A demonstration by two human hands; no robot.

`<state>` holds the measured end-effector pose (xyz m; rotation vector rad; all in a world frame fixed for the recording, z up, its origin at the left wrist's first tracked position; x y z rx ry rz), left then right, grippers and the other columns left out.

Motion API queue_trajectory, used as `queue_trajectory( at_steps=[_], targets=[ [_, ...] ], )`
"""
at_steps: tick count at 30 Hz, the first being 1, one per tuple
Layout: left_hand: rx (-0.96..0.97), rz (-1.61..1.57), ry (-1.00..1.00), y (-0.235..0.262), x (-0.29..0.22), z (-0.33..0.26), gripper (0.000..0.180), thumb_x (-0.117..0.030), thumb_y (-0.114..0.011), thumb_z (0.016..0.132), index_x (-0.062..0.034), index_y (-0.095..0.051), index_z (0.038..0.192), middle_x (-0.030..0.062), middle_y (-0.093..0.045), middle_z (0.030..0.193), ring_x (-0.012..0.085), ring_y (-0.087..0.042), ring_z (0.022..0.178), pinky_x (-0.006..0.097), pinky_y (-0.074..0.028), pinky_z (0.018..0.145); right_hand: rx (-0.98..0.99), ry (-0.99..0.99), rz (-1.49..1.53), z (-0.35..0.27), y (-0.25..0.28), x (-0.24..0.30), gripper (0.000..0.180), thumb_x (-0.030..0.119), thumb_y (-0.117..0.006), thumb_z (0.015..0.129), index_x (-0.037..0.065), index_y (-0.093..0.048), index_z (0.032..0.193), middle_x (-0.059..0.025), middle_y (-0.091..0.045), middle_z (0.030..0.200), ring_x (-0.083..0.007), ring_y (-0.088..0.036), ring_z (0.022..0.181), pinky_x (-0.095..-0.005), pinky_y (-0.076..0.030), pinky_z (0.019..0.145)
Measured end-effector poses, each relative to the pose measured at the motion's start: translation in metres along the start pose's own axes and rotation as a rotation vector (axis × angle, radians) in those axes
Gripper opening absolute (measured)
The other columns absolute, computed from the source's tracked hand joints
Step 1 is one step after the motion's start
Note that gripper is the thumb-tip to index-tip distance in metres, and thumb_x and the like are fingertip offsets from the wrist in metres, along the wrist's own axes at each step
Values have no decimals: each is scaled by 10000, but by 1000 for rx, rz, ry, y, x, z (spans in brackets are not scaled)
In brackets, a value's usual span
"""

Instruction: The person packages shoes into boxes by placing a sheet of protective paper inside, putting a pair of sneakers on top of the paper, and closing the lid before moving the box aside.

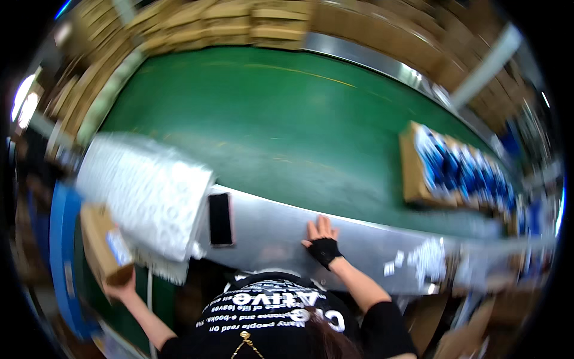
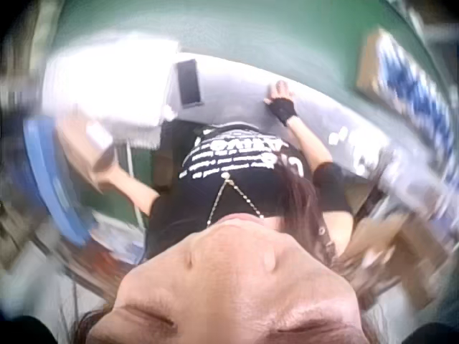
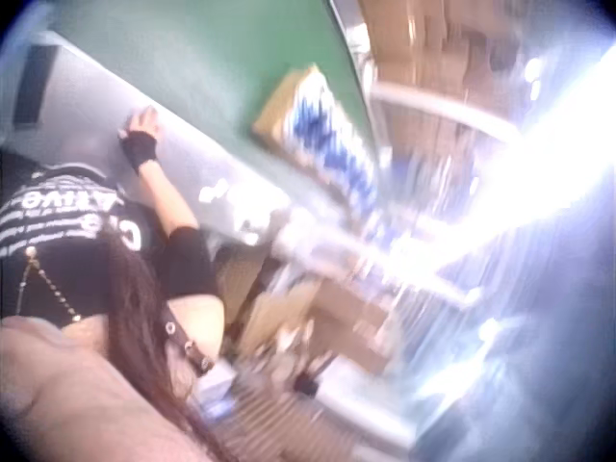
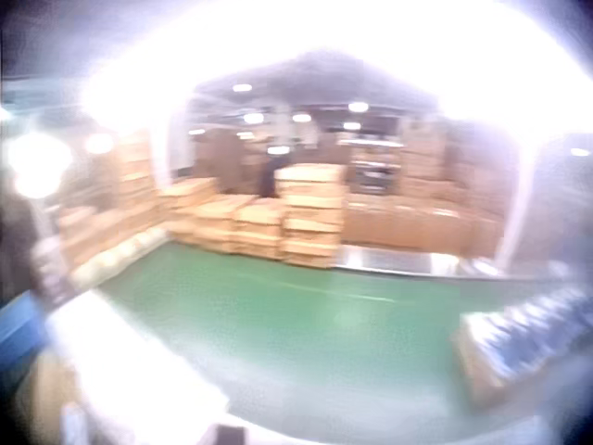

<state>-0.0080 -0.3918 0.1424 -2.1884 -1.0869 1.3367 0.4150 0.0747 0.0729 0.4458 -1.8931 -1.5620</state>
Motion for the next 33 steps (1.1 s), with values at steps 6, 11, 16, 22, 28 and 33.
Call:
queue_trajectory(
  at_steps=[6, 11, 16, 22, 28, 33],
  targets=[
    [-220, -24, 156, -7, 70, 38, 614, -441, -545, 739, -47, -367, 1175, 187, -461, 1109, 340, -476, 977, 486, -403, 799, -125, -53, 99, -12, -9, -20, 439, 263, -582, 713, 90, -469, 1101, -193, -347, 1256, -337, -329, 1162, -522, -294, 874],
    [317, 386, 494, -109, 223, 36, 461, -380, -541, 741, -106, -455, 1102, 76, -505, 1031, 270, -491, 926, 395, -402, 784, -435, -472, 38, -83, 11, -135, 241, 164, -516, 752, 84, -519, 979, -201, -451, 1152, -367, -524, 901, -440, -442, 731],
    [1027, 878, 779, -132, 401, -108, 302, -296, -439, 849, -67, -481, 1040, 97, -535, 951, 240, -517, 872, 332, -434, 715, -458, -987, -39, -189, 34, -207, 223, 130, -480, 771, 72, -479, 986, -225, -476, 1020, -359, -546, 809, -419, -462, 649],
    [1368, 1386, 1138, -74, 504, -336, 409, -284, -542, 823, -2, -442, 1101, 148, -548, 950, 231, -571, 839, 323, -498, 667, -684, -911, 64, -227, 20, -217, 78, 102, -482, 726, 49, -497, 781, -140, -523, 722, -311, -544, 667, -396, -451, 581],
    [1381, 1489, 1328, -28, 506, -416, 432, -336, -481, 860, -15, -412, 1141, 100, -568, 860, 232, -598, 714, 310, -509, 623, -686, -724, 736, -172, 37, -160, 76, 81, -537, 740, 42, -541, 805, -72, -543, 667, -145, -549, 607, -255, -444, 561],
    [1340, 1408, 1438, -17, 518, -396, 344, -353, -437, 879, -21, -518, 916, 49, -552, 684, 118, -487, 494, 225, -417, 426, -416, -171, 823, -93, 66, -98, 163, 93, -566, 728, 35, -542, 879, -112, -563, 847, -198, -570, 708, -282, -465, 630]
  ],
)
Point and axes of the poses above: each hand's wrist, its own z-axis towards the middle knuckle, its own y-axis out of the back of the hand, x = y × z, the point moved 9 cm from there along z, towards the middle knuckle
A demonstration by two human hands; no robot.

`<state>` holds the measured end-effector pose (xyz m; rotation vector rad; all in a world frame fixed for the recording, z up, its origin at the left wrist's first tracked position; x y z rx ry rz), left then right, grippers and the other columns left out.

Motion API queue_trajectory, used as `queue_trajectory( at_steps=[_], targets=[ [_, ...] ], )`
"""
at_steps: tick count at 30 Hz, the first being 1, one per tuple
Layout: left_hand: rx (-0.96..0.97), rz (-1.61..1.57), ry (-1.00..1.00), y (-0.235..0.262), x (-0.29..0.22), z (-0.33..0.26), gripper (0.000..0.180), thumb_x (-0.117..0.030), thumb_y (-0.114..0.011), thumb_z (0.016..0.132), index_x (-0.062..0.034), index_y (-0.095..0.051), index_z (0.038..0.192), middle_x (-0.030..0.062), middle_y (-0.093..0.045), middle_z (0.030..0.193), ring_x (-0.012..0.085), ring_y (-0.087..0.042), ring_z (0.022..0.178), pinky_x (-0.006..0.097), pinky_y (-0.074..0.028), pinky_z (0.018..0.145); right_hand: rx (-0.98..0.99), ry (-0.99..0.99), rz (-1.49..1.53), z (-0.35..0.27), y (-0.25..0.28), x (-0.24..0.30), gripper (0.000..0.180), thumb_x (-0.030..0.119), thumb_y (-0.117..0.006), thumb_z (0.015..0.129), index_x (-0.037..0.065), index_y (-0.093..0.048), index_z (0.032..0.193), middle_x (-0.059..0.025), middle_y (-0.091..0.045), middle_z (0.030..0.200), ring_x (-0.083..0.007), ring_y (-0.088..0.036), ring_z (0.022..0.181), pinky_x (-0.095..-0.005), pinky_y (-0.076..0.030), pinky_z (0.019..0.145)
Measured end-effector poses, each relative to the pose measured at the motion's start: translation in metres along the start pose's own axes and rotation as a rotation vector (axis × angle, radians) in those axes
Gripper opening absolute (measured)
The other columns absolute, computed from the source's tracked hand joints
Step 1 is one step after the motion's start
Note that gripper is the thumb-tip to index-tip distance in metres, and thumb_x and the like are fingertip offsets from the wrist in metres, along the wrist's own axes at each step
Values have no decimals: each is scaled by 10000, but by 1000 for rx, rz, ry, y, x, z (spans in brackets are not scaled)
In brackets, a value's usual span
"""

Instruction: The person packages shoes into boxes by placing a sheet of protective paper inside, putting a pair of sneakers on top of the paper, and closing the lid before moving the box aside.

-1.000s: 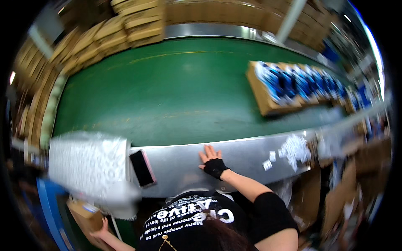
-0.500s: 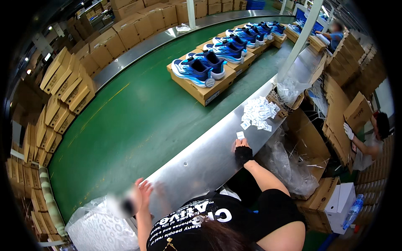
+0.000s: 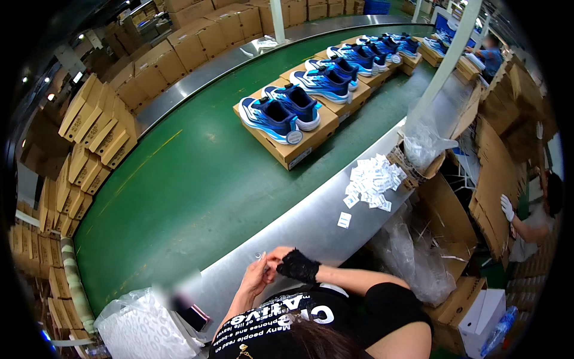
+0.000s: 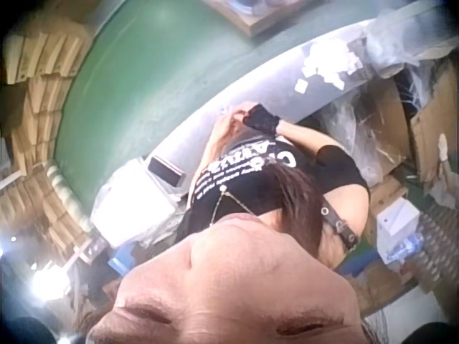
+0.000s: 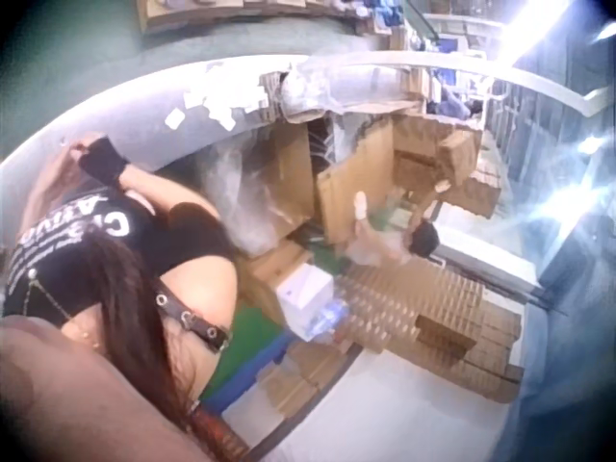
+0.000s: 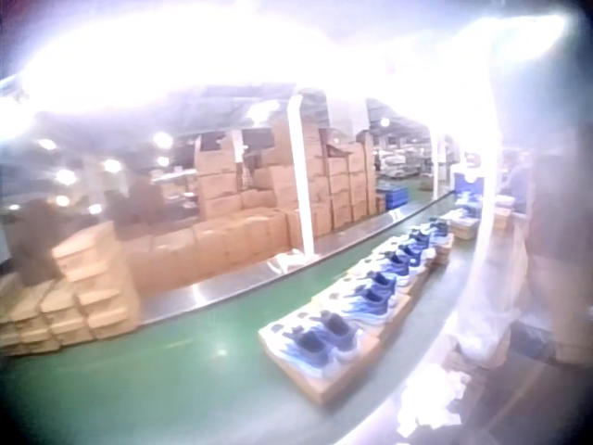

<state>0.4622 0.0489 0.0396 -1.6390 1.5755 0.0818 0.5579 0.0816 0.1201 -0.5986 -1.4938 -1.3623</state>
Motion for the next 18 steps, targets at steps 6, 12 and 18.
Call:
queue_trajectory(
  at_steps=[6, 12, 18],
  targets=[
    [-419, -194, -122, 83, 19, -19, 302, -280, -382, 901, -19, -500, 805, 73, -534, 612, 157, -492, 452, 269, -400, 396, -541, 403, -950, 143, 174, 33, 439, 269, -676, 542, 147, -567, 949, -156, -418, 1173, -353, -403, 1065, -567, -303, 840],
    [-563, -263, -207, 101, 28, -52, 258, -203, -350, 900, 4, -475, 812, 102, -541, 627, 178, -510, 463, 287, -415, 401, -21, -228, -854, 237, 251, -25, 586, 480, -613, 650, 225, -476, 1159, -160, -533, 1084, -284, -452, 1077, -493, -183, 937],
    [-724, -219, -415, 117, -3, -91, 196, -220, -432, 879, -31, -450, 833, 94, -545, 626, 158, -516, 451, 262, -428, 384, -165, 381, -936, 197, 196, 5, 325, 486, -593, 619, 170, -610, 693, -46, -573, 713, -215, -538, 701, -380, -339, 702]
  ],
)
Point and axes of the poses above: each hand's wrist, its own z-axis towards the middle knuckle, its own y-axis out of the back of the hand, x = y × z, the point moved 9 cm from there along z, towards the middle knuckle
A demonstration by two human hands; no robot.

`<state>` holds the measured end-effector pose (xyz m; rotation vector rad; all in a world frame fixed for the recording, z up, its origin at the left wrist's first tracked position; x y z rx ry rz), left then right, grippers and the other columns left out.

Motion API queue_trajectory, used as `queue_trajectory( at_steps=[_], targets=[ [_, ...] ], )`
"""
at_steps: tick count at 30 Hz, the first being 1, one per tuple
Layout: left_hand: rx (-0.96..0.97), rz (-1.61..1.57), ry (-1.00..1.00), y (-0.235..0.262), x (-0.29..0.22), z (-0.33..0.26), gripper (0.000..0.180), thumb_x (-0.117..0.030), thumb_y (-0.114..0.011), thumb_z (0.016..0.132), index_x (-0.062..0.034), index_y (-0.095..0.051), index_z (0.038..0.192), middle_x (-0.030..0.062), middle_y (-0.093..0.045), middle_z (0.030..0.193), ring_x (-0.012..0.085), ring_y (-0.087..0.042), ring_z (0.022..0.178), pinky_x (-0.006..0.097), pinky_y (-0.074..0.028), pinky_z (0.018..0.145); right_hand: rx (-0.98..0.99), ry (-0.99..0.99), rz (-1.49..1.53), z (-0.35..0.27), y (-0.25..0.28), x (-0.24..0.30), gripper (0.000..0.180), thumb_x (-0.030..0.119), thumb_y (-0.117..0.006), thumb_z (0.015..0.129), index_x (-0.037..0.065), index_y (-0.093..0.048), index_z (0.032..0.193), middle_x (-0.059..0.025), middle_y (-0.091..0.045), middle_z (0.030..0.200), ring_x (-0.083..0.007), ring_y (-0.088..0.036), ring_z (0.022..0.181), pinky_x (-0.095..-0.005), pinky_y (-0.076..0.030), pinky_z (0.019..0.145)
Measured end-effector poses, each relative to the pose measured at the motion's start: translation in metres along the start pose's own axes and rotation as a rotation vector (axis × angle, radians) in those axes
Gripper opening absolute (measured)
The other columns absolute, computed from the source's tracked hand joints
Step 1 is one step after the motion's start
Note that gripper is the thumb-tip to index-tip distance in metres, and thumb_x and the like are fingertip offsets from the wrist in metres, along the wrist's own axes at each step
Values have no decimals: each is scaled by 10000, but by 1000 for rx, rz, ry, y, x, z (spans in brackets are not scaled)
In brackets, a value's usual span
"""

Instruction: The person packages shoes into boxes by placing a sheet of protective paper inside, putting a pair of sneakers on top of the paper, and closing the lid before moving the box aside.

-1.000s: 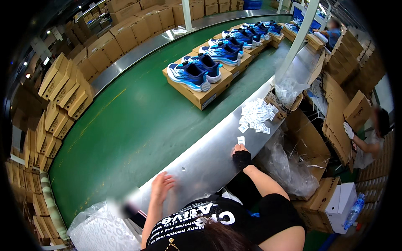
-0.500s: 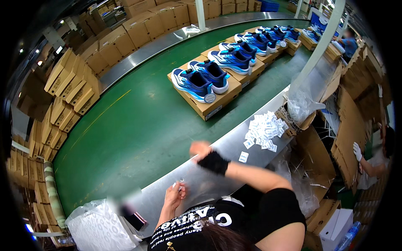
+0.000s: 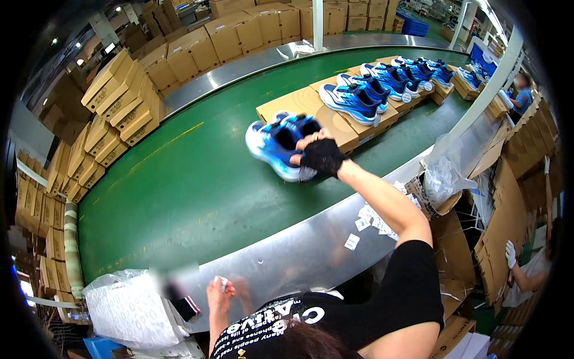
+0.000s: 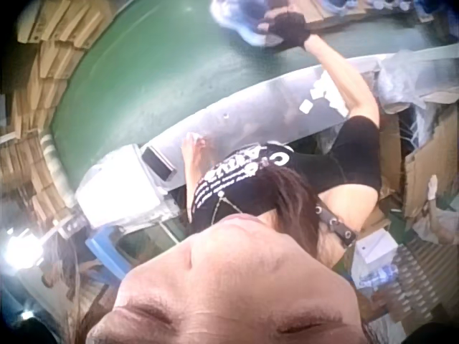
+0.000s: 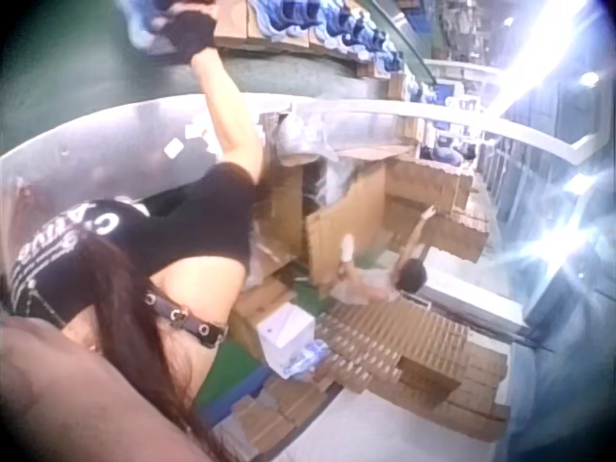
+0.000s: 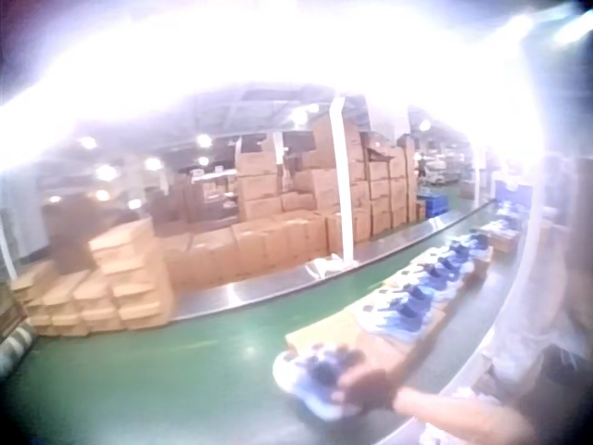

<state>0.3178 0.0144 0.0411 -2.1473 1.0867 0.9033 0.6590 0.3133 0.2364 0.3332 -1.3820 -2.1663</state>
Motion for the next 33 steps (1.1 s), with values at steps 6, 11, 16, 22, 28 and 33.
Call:
queue_trajectory(
  at_steps=[6, 11, 16, 22, 28, 33],
  targets=[
    [-191, 267, -711, -25, -138, -19, 157, -201, -430, 889, -50, -472, 892, 39, -554, 723, 109, -520, 659, 241, -417, 603, 164, 696, 227, -82, 17, 192, 295, 442, -653, 545, 157, -598, 600, -39, -519, 633, -206, -499, 633, -382, -345, 676],
    [54, 508, -773, -92, -124, 12, 146, -132, -450, 855, -25, -549, 853, 45, -577, 769, 95, -497, 702, 241, -403, 644, 181, 925, 572, -137, -4, 270, 306, 359, -670, 534, 86, -555, 612, -126, -547, 855, -248, -516, 813, -462, -337, 742],
    [137, 549, -401, -80, -53, 44, 184, -173, -485, 822, -27, -593, 791, 23, -543, 658, 71, -447, 605, 228, -366, 563, 793, 99, 330, -37, -89, 172, 264, 362, -584, 635, 100, -605, 666, -50, -578, 848, -229, -561, 828, -386, -406, 704],
    [181, 537, -348, -87, -43, 55, 212, -197, -492, 815, -10, -587, 785, 33, -560, 673, 101, -478, 631, 256, -387, 594, 84, -197, -341, -32, -111, -13, 450, 146, -403, 791, 25, -367, 1223, -229, -347, 1264, -392, -316, 1177, -666, -248, 841],
    [70, 652, -577, -138, -116, 8, 226, -189, -481, 837, 27, -535, 879, 155, -574, 781, 230, -544, 695, 308, -425, 657, 13, -223, 113, -60, -45, 86, 782, 94, -610, 546, 32, -309, 1265, -197, -280, 1311, -320, -239, 1245, -579, -132, 962],
    [162, 704, -1230, -191, -159, -46, 159, -76, -473, 817, -9, -525, 952, 192, -460, 1146, 342, -439, 1071, 391, -367, 874, -200, -265, 804, -73, 46, 117, 699, 120, -669, 594, 40, -372, 1222, -162, -421, 1208, -297, -414, 1123, -496, -326, 891]
  ],
)
Point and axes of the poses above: each hand's wrist, its own z-axis towards the middle knuckle, its own y-axis out of the back of the hand, x = y × z, the point moved 9 cm from there along z, towards the middle knuckle
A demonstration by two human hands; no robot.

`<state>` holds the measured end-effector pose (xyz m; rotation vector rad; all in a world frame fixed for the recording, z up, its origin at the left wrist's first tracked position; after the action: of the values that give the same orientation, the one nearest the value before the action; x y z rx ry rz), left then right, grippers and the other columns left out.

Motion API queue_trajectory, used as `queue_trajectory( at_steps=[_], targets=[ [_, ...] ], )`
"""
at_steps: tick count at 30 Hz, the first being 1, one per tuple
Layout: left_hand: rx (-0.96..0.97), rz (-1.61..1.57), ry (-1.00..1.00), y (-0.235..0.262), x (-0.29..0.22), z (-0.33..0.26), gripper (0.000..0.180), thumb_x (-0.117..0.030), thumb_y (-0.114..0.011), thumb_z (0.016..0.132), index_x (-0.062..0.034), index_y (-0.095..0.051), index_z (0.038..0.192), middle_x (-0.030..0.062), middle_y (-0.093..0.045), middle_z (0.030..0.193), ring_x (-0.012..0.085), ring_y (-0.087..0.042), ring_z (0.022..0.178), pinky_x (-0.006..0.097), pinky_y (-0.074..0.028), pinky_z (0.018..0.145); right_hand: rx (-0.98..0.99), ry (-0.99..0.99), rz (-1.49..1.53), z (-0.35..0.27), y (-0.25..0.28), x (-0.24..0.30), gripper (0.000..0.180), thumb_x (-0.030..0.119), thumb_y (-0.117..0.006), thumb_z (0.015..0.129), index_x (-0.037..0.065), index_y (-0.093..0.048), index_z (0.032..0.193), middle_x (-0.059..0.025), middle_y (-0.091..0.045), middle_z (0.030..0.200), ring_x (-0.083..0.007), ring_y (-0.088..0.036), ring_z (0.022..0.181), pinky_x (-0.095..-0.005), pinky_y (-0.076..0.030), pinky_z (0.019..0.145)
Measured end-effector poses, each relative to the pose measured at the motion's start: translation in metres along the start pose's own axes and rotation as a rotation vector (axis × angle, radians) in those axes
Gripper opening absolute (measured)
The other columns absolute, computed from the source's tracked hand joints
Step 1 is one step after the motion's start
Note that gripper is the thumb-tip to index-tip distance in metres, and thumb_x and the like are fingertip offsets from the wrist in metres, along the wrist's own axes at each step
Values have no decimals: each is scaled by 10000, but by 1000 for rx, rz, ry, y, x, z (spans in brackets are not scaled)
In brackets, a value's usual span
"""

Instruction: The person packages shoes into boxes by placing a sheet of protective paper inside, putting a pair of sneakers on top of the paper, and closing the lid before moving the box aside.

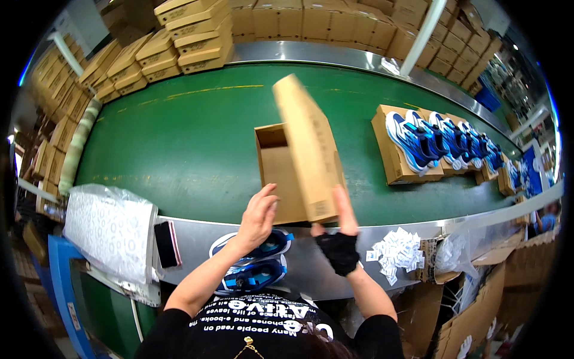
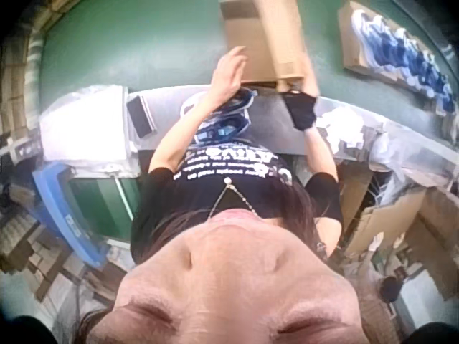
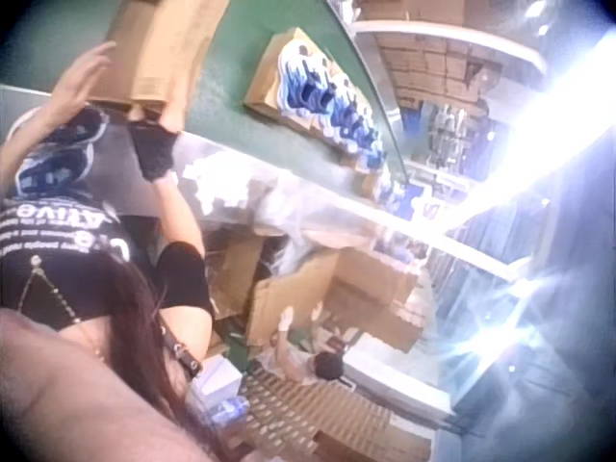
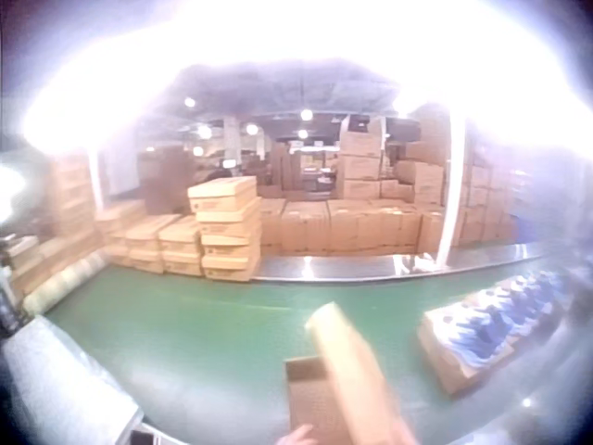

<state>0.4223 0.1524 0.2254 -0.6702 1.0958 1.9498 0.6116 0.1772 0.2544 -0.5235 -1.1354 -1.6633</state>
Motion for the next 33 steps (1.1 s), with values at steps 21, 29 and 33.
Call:
queue_trajectory(
  at_steps=[21, 29, 33],
  targets=[
    [-687, 853, 536, 361, 230, -225, 199, -66, -440, 765, 1, -546, 919, 190, -528, 827, 349, -492, 800, 391, -408, 718, -197, -1138, 542, -168, 8, -187, 415, 374, -554, 798, 49, -478, 1043, -100, -564, 985, -197, -575, 804, -288, -456, 575],
    [-339, 959, 1007, 414, 264, -290, 226, -329, -562, 762, -111, -540, 816, 86, -503, 917, 278, -448, 931, 437, -341, 760, 19, -834, 271, -77, -20, -78, 334, 324, -522, 835, 42, -510, 1015, -82, -593, 899, -164, -588, 744, -246, -453, 577],
    [-487, 802, 826, 450, 271, -294, 213, -248, -499, 809, -41, -487, 758, 148, -549, 740, 341, -518, 722, 420, -402, 643, 167, -688, 178, -50, -51, -33, 279, 252, -524, 843, 16, -535, 991, -89, -600, 861, -152, -589, 709, -232, -446, 592]
  ],
)
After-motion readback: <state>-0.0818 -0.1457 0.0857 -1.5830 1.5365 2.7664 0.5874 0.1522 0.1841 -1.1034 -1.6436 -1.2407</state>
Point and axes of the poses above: each hand's wrist, its own z-axis towards the middle knuckle, its own y-axis out of the back of the hand, x = y × z, the point moved 9 cm from there along z, towards the middle knuckle
